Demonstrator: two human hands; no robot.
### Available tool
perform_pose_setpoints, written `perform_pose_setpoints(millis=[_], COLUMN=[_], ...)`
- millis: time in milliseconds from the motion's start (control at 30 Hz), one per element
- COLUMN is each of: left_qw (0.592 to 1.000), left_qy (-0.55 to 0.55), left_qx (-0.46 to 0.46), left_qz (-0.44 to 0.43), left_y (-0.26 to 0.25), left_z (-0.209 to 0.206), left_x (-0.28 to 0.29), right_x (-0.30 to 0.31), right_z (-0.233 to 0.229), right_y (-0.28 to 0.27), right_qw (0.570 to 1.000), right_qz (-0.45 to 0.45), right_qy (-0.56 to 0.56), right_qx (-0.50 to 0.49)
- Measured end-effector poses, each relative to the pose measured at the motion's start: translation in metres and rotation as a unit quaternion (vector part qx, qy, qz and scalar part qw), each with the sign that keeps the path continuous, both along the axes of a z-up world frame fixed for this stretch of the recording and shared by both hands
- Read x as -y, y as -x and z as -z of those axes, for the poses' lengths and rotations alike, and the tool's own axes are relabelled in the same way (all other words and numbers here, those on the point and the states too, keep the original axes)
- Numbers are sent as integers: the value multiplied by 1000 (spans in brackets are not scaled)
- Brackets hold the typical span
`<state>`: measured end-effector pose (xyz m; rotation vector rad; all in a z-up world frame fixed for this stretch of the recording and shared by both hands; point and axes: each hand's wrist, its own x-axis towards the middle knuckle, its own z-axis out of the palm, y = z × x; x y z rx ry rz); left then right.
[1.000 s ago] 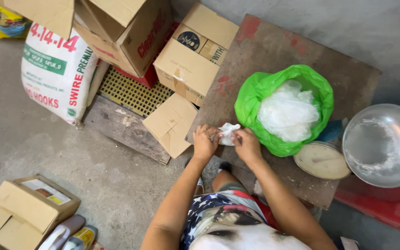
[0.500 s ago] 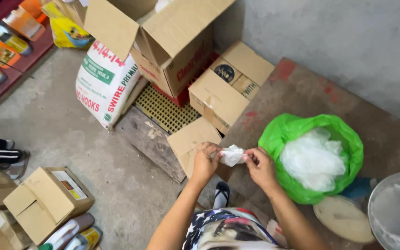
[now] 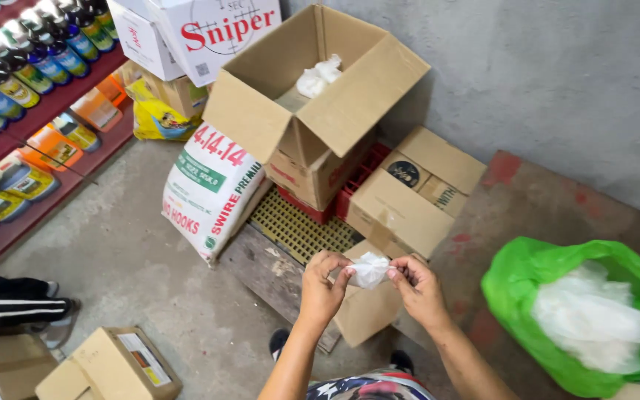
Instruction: Scooping granular fertilizer from a large sack into small plastic bags using a hand scoop for weighing and packaging.
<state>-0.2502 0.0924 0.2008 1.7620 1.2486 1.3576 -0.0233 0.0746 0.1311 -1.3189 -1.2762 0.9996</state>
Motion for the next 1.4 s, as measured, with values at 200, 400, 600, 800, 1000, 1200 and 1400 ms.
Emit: perform_pose_setpoints(millis=[200, 400, 600, 800, 1000, 1200, 1400], left_qw=[999, 999, 999, 997, 998, 999, 997], left_qy=[24, -20, -36, -38, -36, -12, -27], left_qx=[-7, -11, -3, -9, -17, -4, 16], left_qz=[22, 26, 29, 71, 42, 32, 70], left_y=[121, 205, 231, 225, 214, 202, 190], left_z=[-26, -65, -77, -81, -91, -117, -107], left_x=[-33, -68, -119, -187, -269, -345, -422], right_x=[-31, -59, -99, -155, -236, -311, -371], right_z=[-28, -77, -78, -68, -106, -130, -123], right_y=[113, 205, 224, 214, 209, 204, 204], right_qw=[999, 998, 998, 996, 997, 998, 996], right_qz=[-16, -22, -31, -16, -19, 12, 64], right_qy=[-30, -57, -50, -30, -41, -28, -21], right_qx=[-33, -14, -23, -87, -58, -60, -57])
